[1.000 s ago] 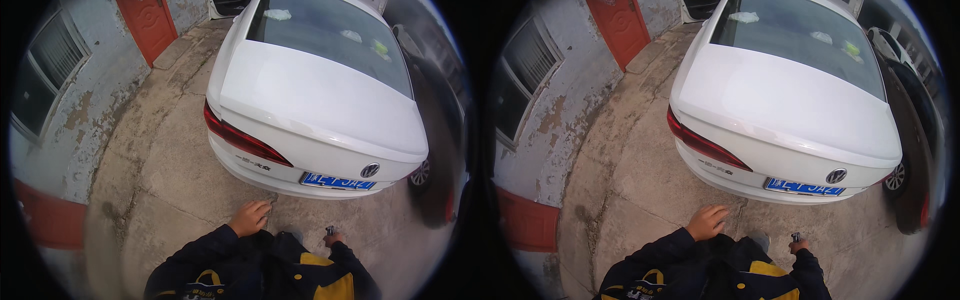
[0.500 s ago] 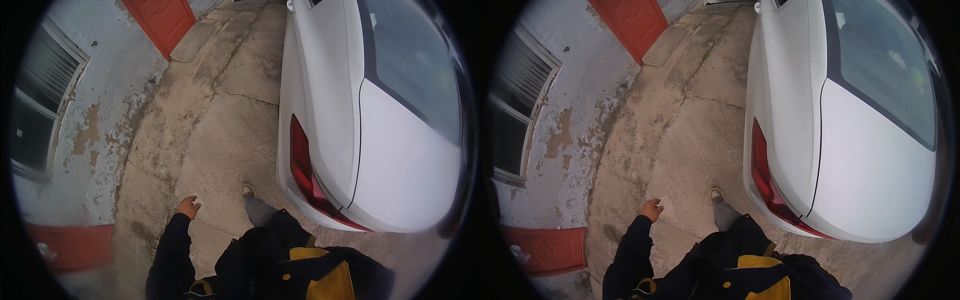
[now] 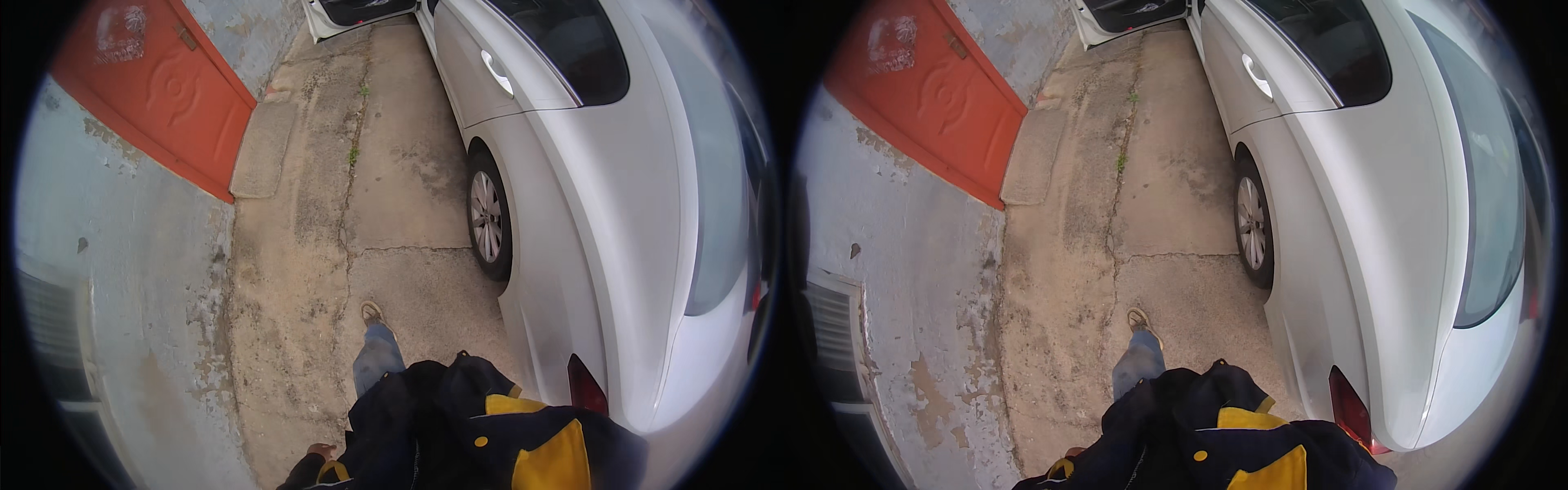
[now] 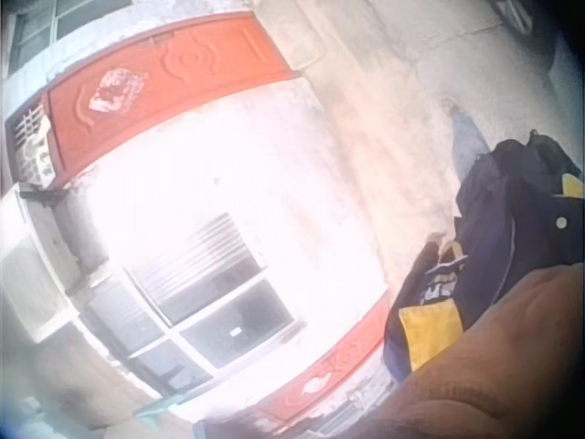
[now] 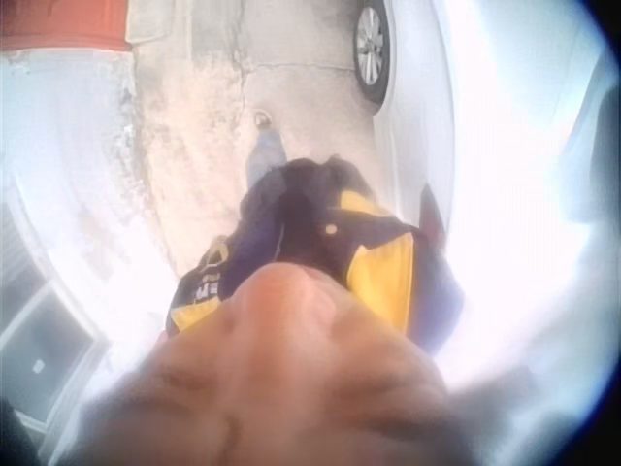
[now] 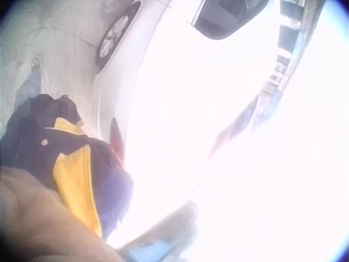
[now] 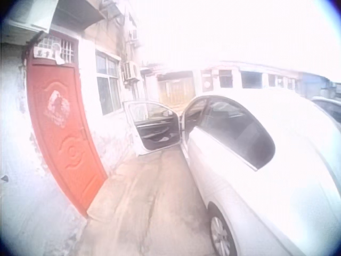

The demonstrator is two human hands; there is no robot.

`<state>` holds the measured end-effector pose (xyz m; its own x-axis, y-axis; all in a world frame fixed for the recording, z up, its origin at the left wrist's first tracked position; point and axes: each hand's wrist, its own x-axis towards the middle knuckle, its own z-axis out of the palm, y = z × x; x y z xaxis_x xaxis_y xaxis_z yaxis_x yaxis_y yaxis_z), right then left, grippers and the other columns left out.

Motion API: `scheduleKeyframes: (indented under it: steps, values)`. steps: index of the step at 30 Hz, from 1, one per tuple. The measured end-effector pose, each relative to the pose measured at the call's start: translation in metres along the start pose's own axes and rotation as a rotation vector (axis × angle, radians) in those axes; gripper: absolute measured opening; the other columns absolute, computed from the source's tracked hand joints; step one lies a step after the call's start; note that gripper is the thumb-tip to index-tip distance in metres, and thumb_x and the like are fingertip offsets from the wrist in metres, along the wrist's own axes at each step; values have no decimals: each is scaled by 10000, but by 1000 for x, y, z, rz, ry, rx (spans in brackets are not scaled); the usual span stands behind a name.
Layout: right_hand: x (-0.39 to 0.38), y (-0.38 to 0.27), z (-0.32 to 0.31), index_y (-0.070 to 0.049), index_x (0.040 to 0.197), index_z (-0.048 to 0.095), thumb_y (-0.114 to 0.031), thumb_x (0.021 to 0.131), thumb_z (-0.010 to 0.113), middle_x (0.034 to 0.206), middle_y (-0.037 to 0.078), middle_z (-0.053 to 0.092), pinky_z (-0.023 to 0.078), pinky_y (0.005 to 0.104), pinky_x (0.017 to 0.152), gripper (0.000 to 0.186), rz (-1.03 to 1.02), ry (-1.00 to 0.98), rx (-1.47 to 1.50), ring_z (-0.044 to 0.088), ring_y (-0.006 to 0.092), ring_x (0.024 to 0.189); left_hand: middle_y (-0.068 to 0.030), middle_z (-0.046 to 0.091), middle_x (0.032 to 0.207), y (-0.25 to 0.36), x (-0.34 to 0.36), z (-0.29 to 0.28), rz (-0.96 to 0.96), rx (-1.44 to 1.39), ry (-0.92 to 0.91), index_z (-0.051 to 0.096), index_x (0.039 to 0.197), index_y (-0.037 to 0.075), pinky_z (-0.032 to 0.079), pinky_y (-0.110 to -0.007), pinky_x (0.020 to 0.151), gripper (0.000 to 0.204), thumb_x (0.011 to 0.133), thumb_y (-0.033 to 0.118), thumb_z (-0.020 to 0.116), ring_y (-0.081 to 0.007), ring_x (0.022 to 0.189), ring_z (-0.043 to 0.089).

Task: The person uses a ratchet and extension to remove bolts from the rear seat area, then moves to the front passenger side to remove a floor mat and access the seat rail. The person also opens the trunk and retrieves a red container before returning to the front seat area.

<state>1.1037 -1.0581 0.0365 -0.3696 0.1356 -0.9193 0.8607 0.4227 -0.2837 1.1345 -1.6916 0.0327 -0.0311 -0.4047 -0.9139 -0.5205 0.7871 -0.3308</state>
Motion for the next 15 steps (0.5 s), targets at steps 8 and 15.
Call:
scheduleKeyframes:
  steps: [8,15]
  values:
    - [57,-193,-162,26,1117,778,-372,860,845,944,185,798,628,441,744,479,283,197,181,792,295,869,-162,735,1291,420,-91,-622,851,-499,760,592,1490,-45,566,-363,750,577,982,201,713,-232,948,739]
    - [220,-454,-374,34,1026,780,-357,778,880,841,160,776,590,374,650,474,179,251,457,744,253,678,-208,736,1333,730,-191,-834,1306,-550,642,630,1438,-44,559,-382,1050,469,1004,122,700,-273,1188,724]
